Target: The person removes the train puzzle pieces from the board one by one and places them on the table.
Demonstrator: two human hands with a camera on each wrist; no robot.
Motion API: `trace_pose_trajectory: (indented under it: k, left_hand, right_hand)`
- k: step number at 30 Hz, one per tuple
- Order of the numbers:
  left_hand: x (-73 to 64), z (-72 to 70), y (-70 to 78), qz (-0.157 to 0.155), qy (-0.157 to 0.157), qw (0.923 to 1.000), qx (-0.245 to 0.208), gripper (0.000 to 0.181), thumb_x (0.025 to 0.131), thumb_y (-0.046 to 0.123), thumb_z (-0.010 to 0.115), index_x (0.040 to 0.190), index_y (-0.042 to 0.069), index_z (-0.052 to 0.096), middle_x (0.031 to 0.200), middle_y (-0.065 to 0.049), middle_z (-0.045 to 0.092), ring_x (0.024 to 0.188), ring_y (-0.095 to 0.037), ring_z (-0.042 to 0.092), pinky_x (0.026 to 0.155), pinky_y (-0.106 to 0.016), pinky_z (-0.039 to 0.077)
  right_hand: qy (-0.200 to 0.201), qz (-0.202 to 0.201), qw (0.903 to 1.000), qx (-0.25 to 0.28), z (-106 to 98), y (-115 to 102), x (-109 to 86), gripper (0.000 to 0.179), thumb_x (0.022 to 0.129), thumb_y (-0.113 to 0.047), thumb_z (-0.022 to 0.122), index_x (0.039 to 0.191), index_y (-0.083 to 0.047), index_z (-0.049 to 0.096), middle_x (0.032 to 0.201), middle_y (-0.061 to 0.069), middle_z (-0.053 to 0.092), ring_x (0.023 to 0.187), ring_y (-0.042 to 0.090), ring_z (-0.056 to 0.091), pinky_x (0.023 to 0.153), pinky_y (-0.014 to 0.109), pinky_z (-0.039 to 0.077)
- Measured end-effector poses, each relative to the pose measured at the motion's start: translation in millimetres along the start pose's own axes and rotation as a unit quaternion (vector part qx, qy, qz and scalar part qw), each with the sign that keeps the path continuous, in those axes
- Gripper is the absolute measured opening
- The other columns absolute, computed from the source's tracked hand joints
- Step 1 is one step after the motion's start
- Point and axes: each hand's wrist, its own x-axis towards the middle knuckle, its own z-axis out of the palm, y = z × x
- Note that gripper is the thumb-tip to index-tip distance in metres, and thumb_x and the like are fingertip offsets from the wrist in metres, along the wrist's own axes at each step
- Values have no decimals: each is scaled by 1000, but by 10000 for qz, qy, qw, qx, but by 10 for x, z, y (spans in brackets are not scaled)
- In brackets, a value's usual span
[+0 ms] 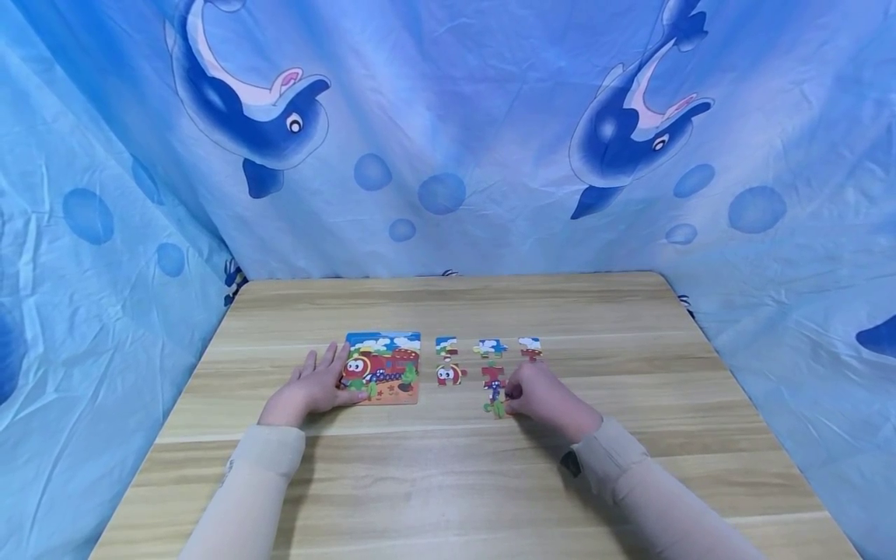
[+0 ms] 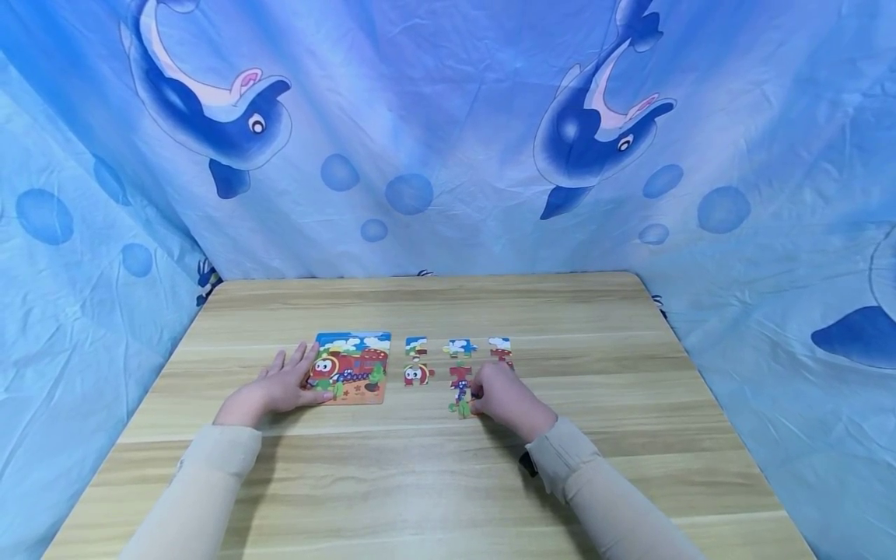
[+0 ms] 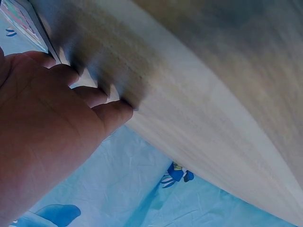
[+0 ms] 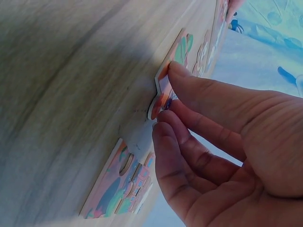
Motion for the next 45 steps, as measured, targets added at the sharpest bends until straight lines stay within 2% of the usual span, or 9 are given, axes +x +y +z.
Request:
trace_pose_trajectory:
  k: [6,11,19,24,28,31,37,45]
  left_hand:
    - [-2,0,2,57,58,10000,21,117,87,71,65,164,6,5,167,-24,-4,146,-55,-11,112,-71,-1]
    - [6,22,-19,44,58,10000,-2,118,86,72,65,164,7,4,167,-23,-4,146,-54,-11,112,-70,-2]
    - [-73,-24,96,-37,91,9999,29,113,90,62,69,163,4,7,166,-26,-1,146,-56,-7,112,-71,2]
    - [-75,-20,98,-9,116,9999,61,111,90,61,69,163,2,8,165,-27,0,145,-57,-6,112,-72,3]
    - [-66,-12,83,4,90,10000,14,112,90,63,68,163,3,9,166,-26,0,146,-56,-6,112,-72,3]
    - [-53,-3,59,8,61,10000,-18,114,89,66,67,163,4,8,166,-26,-1,146,-56,-8,112,-72,1]
    - [-27,9,8,-29,39,10000,7,115,88,68,66,164,6,5,167,-23,-4,146,-54,-10,113,-70,-1]
    - [34,50,-69,71,89,9999,-69,120,84,73,66,164,6,6,166,-25,-4,145,-56,-11,111,-73,-2]
  right_hand:
    - [-109,97,9998,130,-25,-29,-28,12,78,-6,88,83,-14,80,71,-8,65,64,13,58,61,32,50]
    - [-139,78,9997,178,-25,-30,-34,12,77,-6,88,84,-12,80,74,-6,68,66,12,59,62,32,51]
    - [-266,77,9984,501,-58,27,-32,9,81,-9,87,82,-14,80,73,-6,66,66,15,58,62,32,52]
    - [-188,-30,9976,672,-109,-22,15,9,84,-13,86,82,-16,78,72,-3,67,63,15,58,59,32,52]
    - [-80,-91,9971,757,-105,-111,68,7,86,-18,85,85,-17,78,79,-5,67,66,15,60,62,32,54]
    - [35,-172,9967,789,-90,-201,119,7,88,-19,83,91,-16,78,86,-7,67,75,14,62,69,32,55]
    - [211,-468,9941,959,-62,-440,296,27,91,-20,80,113,-4,76,97,-5,70,90,12,64,82,36,56]
    - [58,-630,9885,1370,52,-806,605,31,94,-19,77,119,0,74,100,-1,70,87,13,66,78,32,56]
